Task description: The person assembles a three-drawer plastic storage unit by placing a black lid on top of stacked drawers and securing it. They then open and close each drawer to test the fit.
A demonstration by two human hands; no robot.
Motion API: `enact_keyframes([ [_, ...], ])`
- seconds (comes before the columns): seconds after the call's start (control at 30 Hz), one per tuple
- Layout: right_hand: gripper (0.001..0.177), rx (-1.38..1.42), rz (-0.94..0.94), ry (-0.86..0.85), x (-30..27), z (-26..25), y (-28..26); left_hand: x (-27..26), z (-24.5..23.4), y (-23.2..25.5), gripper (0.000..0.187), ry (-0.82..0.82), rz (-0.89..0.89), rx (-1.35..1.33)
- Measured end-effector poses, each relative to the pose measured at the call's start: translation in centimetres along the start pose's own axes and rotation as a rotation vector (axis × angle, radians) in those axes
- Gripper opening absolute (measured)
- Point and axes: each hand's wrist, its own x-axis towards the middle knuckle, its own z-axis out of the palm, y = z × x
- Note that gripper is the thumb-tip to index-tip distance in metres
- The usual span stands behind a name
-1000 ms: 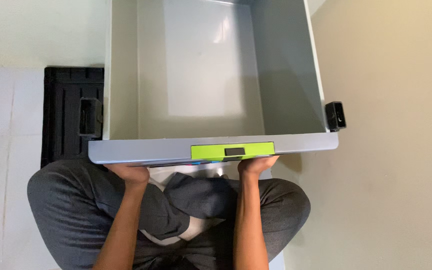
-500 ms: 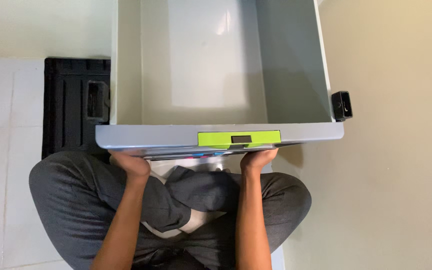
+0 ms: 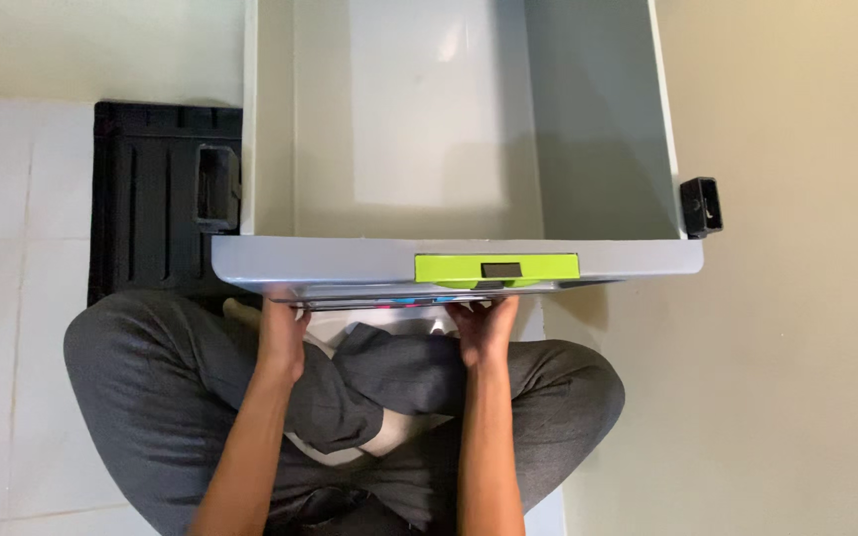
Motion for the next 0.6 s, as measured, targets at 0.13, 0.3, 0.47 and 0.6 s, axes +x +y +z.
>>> enact_keyframes([
  [0.13,0.089,0.045,-0.019,-0.08,0.4,-0.8,-0.7,0.1,0.3,0.1,0.078,0.006,0.091,-0.123],
  [0.3,0.083,0.089,-0.06,-0.105,0.5,-1.2,-0.1,0.9,-0.1,-0.8,0.075,0.029,0.083,-0.16],
  [0.47,0.079,-0.068,-0.031,0.083,-1.0,-0.2,-0.4,0.2,-0.4,-0.6,0.07,0.016,0.152,0.009],
  [0.6,0.08,-0.31,-0.24,0.092,-4.8,0.3,-0.7,-3.1,-0.5,1.2,0.066,-0.033,0.393,0.224],
])
